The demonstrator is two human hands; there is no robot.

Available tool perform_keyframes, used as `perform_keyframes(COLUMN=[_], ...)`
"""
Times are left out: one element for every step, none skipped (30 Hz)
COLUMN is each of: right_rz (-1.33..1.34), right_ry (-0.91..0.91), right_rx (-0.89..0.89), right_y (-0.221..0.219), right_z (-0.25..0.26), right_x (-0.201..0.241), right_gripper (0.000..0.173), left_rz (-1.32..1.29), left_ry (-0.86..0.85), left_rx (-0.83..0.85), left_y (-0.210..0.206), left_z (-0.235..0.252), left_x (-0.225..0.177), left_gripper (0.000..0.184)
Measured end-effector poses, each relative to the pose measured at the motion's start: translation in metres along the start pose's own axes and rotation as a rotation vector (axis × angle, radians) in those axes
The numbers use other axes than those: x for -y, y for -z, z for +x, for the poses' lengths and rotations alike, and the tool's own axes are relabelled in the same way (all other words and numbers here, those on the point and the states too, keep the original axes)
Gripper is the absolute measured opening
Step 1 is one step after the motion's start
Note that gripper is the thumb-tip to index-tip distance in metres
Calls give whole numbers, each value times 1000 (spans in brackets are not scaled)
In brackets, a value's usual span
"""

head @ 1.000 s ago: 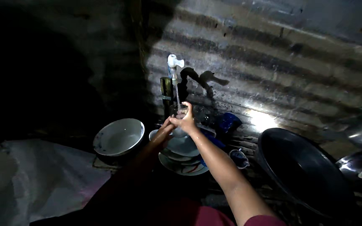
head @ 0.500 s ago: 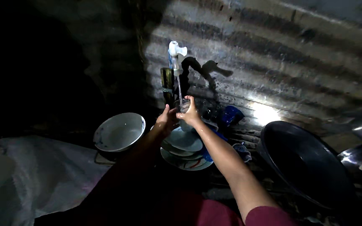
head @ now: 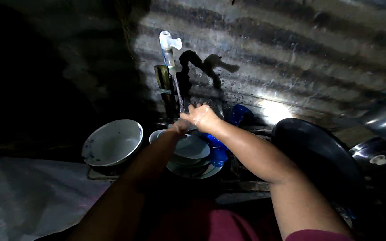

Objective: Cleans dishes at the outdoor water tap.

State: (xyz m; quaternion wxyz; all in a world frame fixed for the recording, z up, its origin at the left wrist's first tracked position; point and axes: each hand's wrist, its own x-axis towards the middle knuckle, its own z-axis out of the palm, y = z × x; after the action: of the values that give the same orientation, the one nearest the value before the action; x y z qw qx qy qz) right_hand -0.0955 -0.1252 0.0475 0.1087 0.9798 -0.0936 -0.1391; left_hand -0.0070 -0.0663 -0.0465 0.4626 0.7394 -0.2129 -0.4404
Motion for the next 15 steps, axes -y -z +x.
perform_keyframes(right_rz=[20,59,144,282,476,711,939,1133,1277,1371,1406,1393,1354,1318,1348], right_ry=[-18,-49,-88,-125,-155,-172,-200,-240,-285,-323,-333,-323,-293,-241,-182], right_rx=[8,13,5,-19,-72,-145,-198,-251,-289,-311,-308,-297,-277,-267,-283], right_y=[-1,-2,-5,-10,-19,-30,-40,-48,-53,-55,-53,-50,-43,-38,-37], right_z=[-3,-5,-6,-5,-2,4,11,19,27,36,41,45,48,51,53], right_x=[-2,-6,-12,-21,-30,-37,-39,-37,-32,-25,-17,-10,-4,0,1], right_gripper=[92,94,95,94,93,92,92,91,88,82,73,61,47,36,28], left_rz=[-19,-82,-168,-254,-338,-415,-475,-528,-578,-626,-646,-651,-655,-681,-762], left_ry=[14,37,64,98,122,125,97,44,-21,-66,-94,-105,-107,-110,-124], left_rx=[25,23,26,27,33,60,103,144,170,168,142,117,104,90,103], left_y=[1,0,-1,-2,-3,-3,-4,-5,-8,-13,-18,-22,-23,-24,-24], left_z=[1,5,6,3,3,2,-1,-7,-17,-31,-46,-60,-70,-77,-82], left_x=[3,8,9,10,12,15,20,25,29,30,29,28,27,28,29], left_gripper=[37,39,39,40,42,49,59,71,81,84,81,74,65,54,35])
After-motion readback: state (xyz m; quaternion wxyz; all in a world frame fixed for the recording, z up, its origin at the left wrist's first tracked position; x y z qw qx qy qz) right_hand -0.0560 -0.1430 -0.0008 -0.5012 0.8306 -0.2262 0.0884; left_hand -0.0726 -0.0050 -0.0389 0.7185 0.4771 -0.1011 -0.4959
